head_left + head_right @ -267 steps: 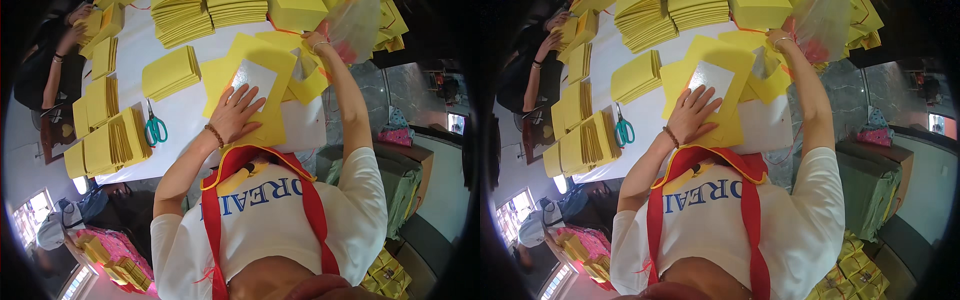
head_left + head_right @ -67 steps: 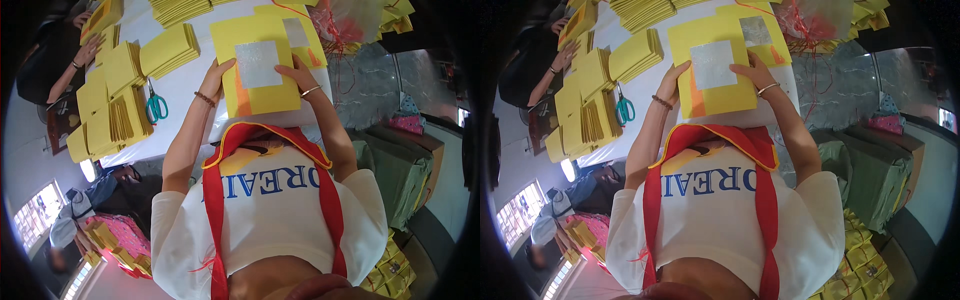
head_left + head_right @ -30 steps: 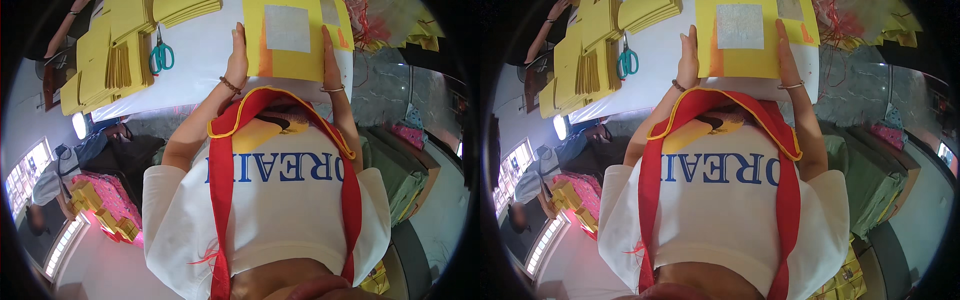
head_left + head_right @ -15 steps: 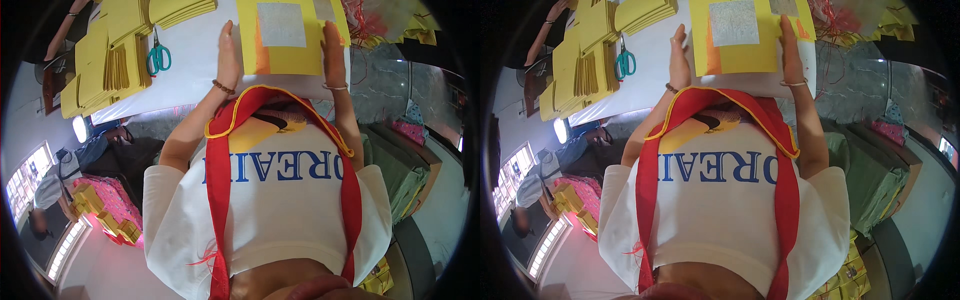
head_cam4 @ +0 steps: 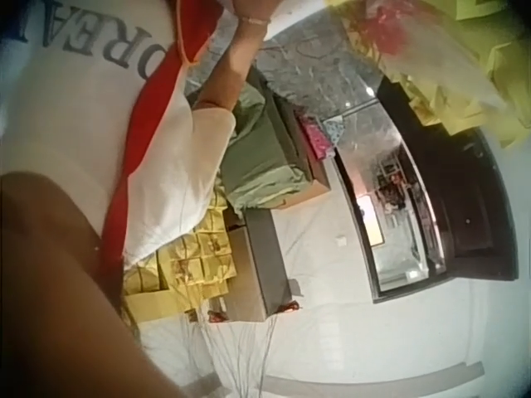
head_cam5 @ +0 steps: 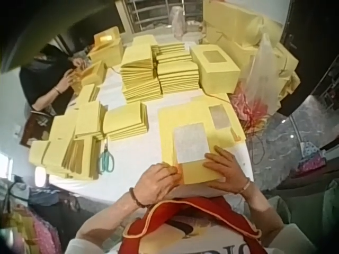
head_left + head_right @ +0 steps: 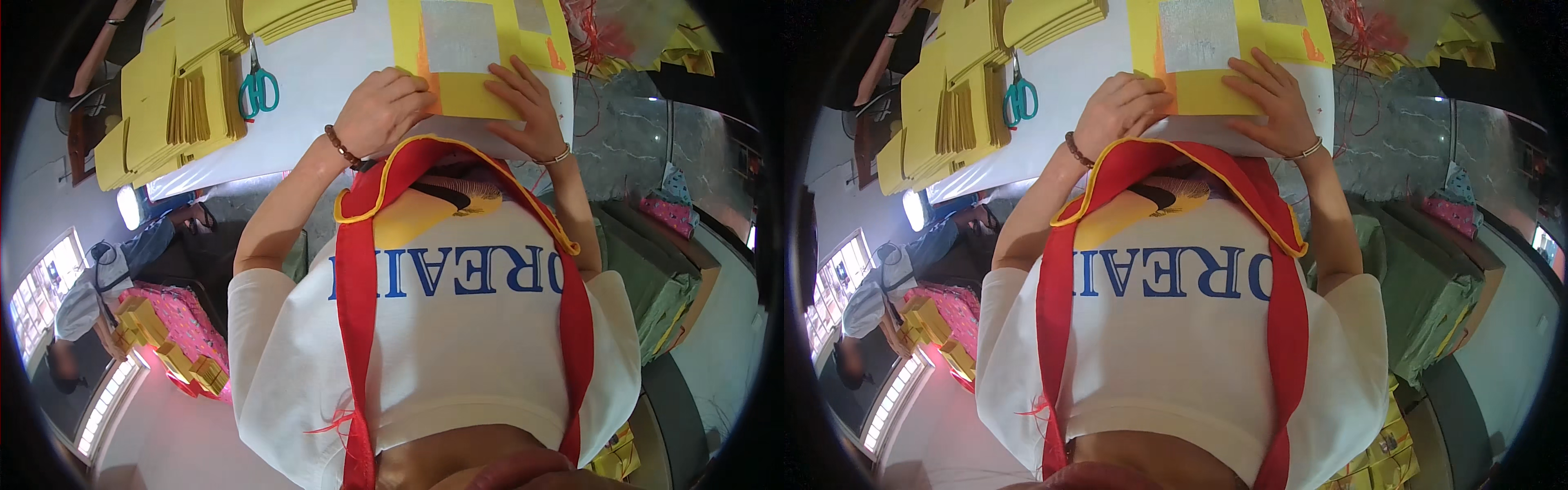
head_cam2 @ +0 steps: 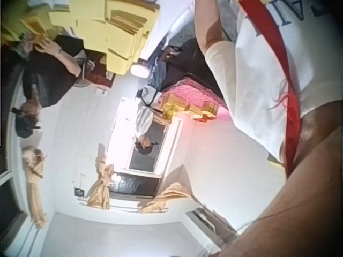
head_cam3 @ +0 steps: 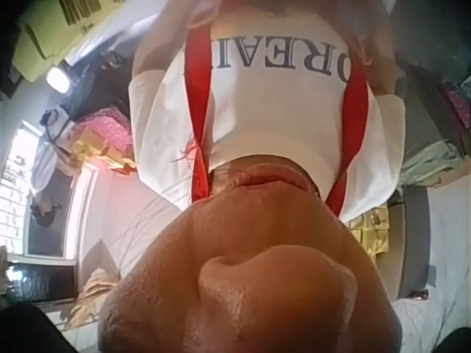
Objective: Folding sheets of yellow paper with silver foil centers.
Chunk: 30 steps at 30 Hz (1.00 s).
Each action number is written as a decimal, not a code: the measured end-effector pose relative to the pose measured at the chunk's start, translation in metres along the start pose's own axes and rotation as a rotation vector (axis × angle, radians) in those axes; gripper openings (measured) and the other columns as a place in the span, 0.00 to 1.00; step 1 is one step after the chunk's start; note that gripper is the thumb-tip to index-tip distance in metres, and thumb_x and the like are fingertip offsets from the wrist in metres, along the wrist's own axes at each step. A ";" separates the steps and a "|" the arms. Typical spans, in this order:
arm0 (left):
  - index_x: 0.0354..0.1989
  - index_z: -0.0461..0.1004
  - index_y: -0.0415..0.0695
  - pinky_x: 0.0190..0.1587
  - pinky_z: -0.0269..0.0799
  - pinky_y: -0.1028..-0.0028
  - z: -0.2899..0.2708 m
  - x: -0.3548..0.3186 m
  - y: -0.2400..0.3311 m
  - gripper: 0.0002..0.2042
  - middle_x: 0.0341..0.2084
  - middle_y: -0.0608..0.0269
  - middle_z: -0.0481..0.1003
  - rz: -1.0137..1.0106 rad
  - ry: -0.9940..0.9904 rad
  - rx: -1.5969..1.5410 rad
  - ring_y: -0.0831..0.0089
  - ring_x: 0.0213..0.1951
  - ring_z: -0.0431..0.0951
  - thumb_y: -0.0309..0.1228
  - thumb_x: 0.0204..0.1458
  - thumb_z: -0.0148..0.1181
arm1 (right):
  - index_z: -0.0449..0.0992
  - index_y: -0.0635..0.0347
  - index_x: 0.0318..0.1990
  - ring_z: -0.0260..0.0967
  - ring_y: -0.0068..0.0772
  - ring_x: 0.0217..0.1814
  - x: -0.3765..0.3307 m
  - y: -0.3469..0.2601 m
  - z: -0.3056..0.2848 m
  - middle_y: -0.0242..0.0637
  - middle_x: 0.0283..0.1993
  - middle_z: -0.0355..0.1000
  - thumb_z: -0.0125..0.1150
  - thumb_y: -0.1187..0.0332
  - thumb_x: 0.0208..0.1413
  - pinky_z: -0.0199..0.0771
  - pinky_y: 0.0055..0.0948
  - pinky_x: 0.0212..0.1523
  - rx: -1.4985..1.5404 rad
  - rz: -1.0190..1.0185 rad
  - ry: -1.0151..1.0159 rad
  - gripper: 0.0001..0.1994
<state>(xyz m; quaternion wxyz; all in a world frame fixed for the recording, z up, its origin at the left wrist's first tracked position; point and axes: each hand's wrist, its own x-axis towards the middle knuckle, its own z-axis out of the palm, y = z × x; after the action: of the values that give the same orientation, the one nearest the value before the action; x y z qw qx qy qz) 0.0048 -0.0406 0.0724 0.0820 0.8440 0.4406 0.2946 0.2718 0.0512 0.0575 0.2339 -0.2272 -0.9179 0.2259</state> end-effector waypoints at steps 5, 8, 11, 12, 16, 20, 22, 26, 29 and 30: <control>0.39 0.75 0.47 0.41 0.65 0.71 -0.013 0.008 0.006 0.12 0.39 0.65 0.73 -0.074 -0.042 -0.012 0.66 0.39 0.72 0.29 0.44 0.60 | 0.70 0.51 0.53 0.49 0.44 0.68 0.000 -0.003 -0.002 0.32 0.62 0.61 0.66 0.60 0.44 0.50 0.42 0.63 0.063 0.031 0.011 0.26; 0.39 0.76 0.48 0.42 0.65 0.71 -0.007 0.005 0.002 0.10 0.40 0.66 0.73 -0.032 -0.004 0.034 0.66 0.41 0.71 0.29 0.46 0.59 | 0.70 0.51 0.53 0.49 0.45 0.68 0.002 -0.001 -0.003 0.33 0.62 0.61 0.64 0.61 0.45 0.50 0.42 0.63 0.097 0.026 0.026 0.24; 0.39 0.76 0.48 0.43 0.64 0.70 -0.002 0.002 0.001 0.10 0.40 0.66 0.73 -0.028 0.026 0.052 0.66 0.42 0.71 0.29 0.47 0.58 | 0.71 0.52 0.52 0.49 0.45 0.68 0.003 0.000 -0.001 0.34 0.62 0.61 0.63 0.61 0.47 0.50 0.42 0.63 0.063 0.009 0.042 0.23; 0.38 0.76 0.47 0.43 0.65 0.70 -0.001 0.002 0.001 0.09 0.40 0.66 0.73 -0.038 0.037 0.045 0.66 0.43 0.71 0.29 0.47 0.58 | 0.71 0.52 0.52 0.49 0.45 0.68 0.004 0.000 0.000 0.33 0.62 0.61 0.62 0.61 0.47 0.49 0.42 0.63 0.054 0.007 0.048 0.22; 0.34 0.76 0.48 0.41 0.65 0.71 0.004 0.002 -0.004 0.07 0.38 0.67 0.73 -0.021 0.120 0.052 0.68 0.41 0.71 0.30 0.46 0.58 | 0.72 0.51 0.51 0.49 0.45 0.68 0.004 0.002 0.001 0.33 0.62 0.61 0.62 0.61 0.47 0.49 0.42 0.63 0.057 0.014 0.044 0.22; 0.35 0.76 0.47 0.46 0.65 0.69 0.004 0.001 0.000 0.08 0.41 0.65 0.73 -0.034 0.055 0.052 0.66 0.44 0.71 0.28 0.44 0.60 | 0.72 0.50 0.51 0.48 0.44 0.68 0.004 0.004 0.000 0.32 0.62 0.60 0.63 0.60 0.46 0.47 0.43 0.64 0.062 0.018 0.032 0.22; 0.34 0.76 0.47 0.46 0.65 0.69 0.005 -0.001 0.003 0.08 0.41 0.65 0.73 -0.032 0.054 0.062 0.66 0.44 0.71 0.28 0.43 0.61 | 0.72 0.49 0.51 0.48 0.43 0.68 0.003 0.004 0.000 0.32 0.62 0.60 0.63 0.60 0.46 0.46 0.44 0.64 0.049 0.019 0.023 0.22; 0.34 0.76 0.48 0.45 0.64 0.68 0.007 -0.006 0.002 0.09 0.43 0.65 0.72 -0.027 0.104 0.057 0.65 0.45 0.70 0.28 0.41 0.62 | 0.72 0.48 0.50 0.46 0.42 0.69 0.003 0.006 0.001 0.29 0.63 0.60 0.64 0.59 0.45 0.43 0.48 0.65 -0.007 0.022 0.015 0.22; 0.34 0.75 0.49 0.45 0.63 0.67 0.003 -0.007 0.004 0.10 0.44 0.65 0.71 -0.024 0.132 0.072 0.64 0.46 0.69 0.29 0.41 0.62 | 0.72 0.47 0.51 0.46 0.42 0.69 0.003 0.008 -0.001 0.28 0.63 0.59 0.64 0.58 0.45 0.42 0.49 0.65 -0.034 0.016 0.013 0.23; 0.35 0.75 0.49 0.45 0.62 0.66 0.001 -0.007 0.005 0.11 0.44 0.65 0.71 -0.032 0.131 0.081 0.63 0.46 0.69 0.29 0.41 0.62 | 0.72 0.46 0.51 0.46 0.42 0.69 0.004 0.008 -0.002 0.28 0.63 0.59 0.64 0.58 0.45 0.42 0.49 0.65 -0.047 0.015 0.011 0.23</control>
<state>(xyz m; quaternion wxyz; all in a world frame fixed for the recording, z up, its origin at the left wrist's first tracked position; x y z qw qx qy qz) 0.0056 -0.0486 0.0704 0.0234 0.8184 0.4699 0.3298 0.2724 0.0601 0.0558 0.2319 -0.2408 -0.9200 0.2047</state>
